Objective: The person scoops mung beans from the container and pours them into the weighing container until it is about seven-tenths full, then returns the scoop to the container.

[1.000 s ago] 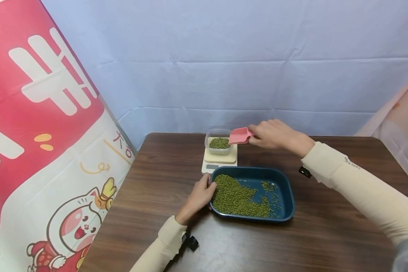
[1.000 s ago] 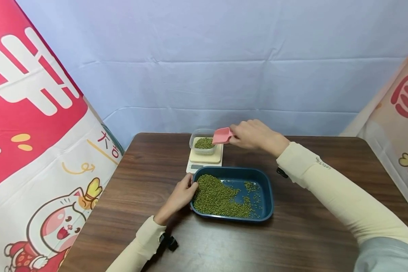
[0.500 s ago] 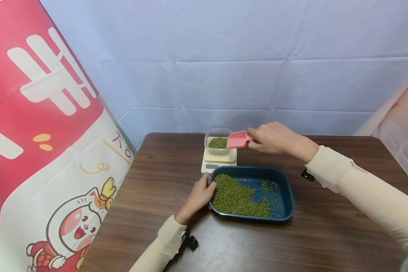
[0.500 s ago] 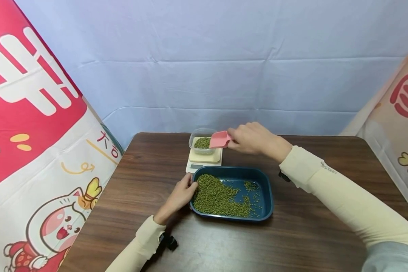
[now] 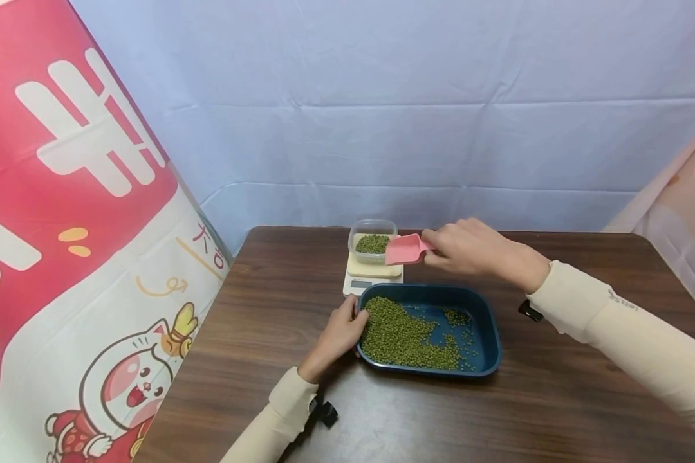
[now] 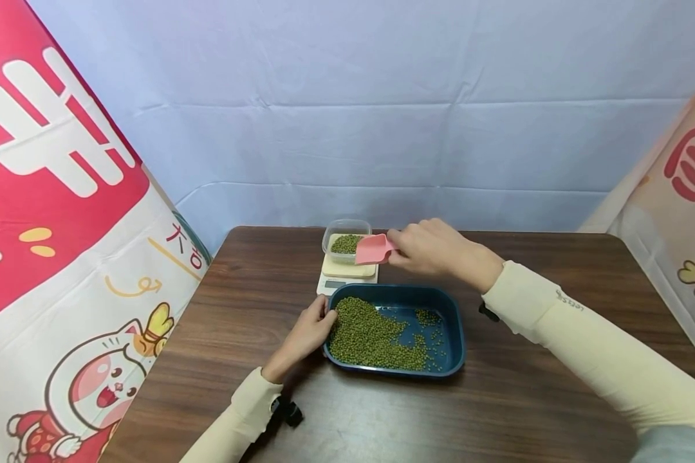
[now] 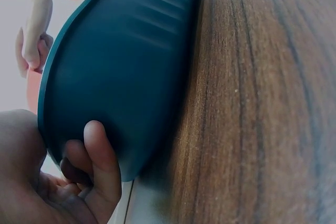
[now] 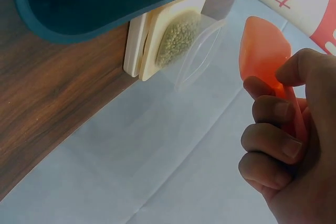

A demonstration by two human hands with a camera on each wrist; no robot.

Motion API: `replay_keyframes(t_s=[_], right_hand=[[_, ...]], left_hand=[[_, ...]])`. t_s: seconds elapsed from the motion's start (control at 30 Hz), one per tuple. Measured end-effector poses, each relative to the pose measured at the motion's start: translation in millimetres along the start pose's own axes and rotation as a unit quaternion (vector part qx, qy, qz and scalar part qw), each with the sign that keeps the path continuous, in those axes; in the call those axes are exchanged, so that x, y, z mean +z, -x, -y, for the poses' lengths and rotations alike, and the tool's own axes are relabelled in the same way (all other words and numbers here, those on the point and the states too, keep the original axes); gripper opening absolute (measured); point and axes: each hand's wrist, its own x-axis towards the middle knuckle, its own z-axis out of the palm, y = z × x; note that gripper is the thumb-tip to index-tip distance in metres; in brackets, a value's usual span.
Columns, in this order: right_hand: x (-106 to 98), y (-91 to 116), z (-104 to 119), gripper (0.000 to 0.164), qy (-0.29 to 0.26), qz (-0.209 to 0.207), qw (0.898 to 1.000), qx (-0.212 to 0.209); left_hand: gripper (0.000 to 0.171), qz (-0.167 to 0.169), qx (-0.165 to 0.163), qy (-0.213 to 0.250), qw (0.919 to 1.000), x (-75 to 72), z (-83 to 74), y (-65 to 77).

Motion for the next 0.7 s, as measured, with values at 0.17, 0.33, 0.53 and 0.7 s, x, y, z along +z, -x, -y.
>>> replay_keyframes(t_s=[0.17, 0.33, 0.53, 0.7], right_hand=[[-1, 5, 3, 0.014, -0.003, 0.008, 1.000, 0.002], [0, 9, 3, 0.014, -0.003, 0.016, 1.000, 0.005], [2, 17, 3, 0.014, -0.006, 0.017, 1.000, 0.001], [5, 23, 4, 0.015, -0.006, 0.017, 1.000, -0.002]], left_hand=[[0.014, 0.001, 0.003, -0.001, 1.0000, -0.3, -0.2, 0.1], [0.015, 0.003, 0.000, -0.002, 1.0000, 0.0, 0.1, -0.5], [0.015, 0.003, 0.000, -0.004, 1.0000, 0.0, -0.7, -0.3], [0.016, 0.001, 0.001, -0.003, 1.0000, 0.0, -0.9, 0.5]])
